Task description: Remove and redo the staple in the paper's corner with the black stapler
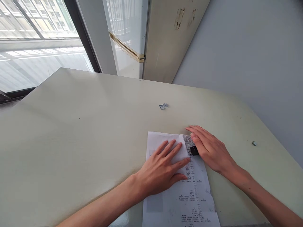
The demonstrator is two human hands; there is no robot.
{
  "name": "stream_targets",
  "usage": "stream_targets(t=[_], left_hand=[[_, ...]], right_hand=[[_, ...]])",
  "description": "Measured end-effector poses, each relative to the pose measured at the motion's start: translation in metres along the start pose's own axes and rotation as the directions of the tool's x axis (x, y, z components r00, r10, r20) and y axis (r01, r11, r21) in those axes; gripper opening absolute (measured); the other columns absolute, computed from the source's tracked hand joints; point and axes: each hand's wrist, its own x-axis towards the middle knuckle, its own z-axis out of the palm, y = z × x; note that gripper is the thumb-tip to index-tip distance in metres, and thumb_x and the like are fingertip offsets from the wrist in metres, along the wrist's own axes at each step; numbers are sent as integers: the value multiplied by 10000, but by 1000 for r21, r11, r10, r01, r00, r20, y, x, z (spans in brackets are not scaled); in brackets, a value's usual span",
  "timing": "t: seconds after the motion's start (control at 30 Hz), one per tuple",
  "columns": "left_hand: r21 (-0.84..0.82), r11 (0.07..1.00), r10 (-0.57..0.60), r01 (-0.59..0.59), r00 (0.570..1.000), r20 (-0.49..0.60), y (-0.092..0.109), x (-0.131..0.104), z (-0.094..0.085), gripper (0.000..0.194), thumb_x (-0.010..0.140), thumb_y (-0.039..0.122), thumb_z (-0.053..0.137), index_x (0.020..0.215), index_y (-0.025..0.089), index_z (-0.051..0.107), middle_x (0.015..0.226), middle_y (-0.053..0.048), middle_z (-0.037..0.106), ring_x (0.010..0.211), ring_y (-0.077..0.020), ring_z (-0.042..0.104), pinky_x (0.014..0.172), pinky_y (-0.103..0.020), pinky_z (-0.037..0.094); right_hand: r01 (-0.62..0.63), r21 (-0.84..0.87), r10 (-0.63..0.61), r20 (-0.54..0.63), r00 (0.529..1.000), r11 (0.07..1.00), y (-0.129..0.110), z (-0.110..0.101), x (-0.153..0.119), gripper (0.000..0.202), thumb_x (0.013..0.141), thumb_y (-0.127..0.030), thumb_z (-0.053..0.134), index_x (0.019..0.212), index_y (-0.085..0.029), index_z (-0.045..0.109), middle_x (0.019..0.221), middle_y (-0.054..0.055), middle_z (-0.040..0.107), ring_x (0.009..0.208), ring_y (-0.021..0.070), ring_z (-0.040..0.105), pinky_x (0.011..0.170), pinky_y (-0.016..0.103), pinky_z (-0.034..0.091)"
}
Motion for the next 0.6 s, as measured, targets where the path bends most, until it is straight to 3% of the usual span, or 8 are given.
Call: stream_targets(t=[0.3, 0.5, 0.6], left_hand=[[11, 1000, 2, -3, 1000, 15, 0, 0, 0, 528, 1071, 526, 490, 1517, 246, 528, 1685, -165, 358, 1598, -351, 246, 1298, -552, 243], [8, 1000, -3, 3, 1000, -4, 1, 0, 0, 533, 1063, 519, 517, 1525, 255, 522, 1676, -153, 383, 1593, -342, 265, 1301, -543, 247], [17, 1000, 0, 0, 1000, -1, 0, 1, 0, 530, 1063, 517, 517, 1533, 273, 511, 1674, -142, 390, 1594, -334, 265, 1297, -545, 263]], right_hand=[[46, -164, -49, -15, 999, 985, -4, 5, 0, 543, 1093, -438, 234, 1475, -311, 599, 1606, -8, 528, 1552, 284, 392, 1240, 564, 385], [137, -411, -181, -69, 981, 901, -8, 18, -1, 525, 1098, -343, 273, 1492, -234, 603, 1593, 92, 541, 1513, 333, 449, 1183, 573, 427], [144, -451, -216, -111, 970, 881, -9, 23, 0, 508, 1097, -315, 295, 1474, -223, 622, 1566, 109, 569, 1468, 347, 505, 1149, 577, 454]])
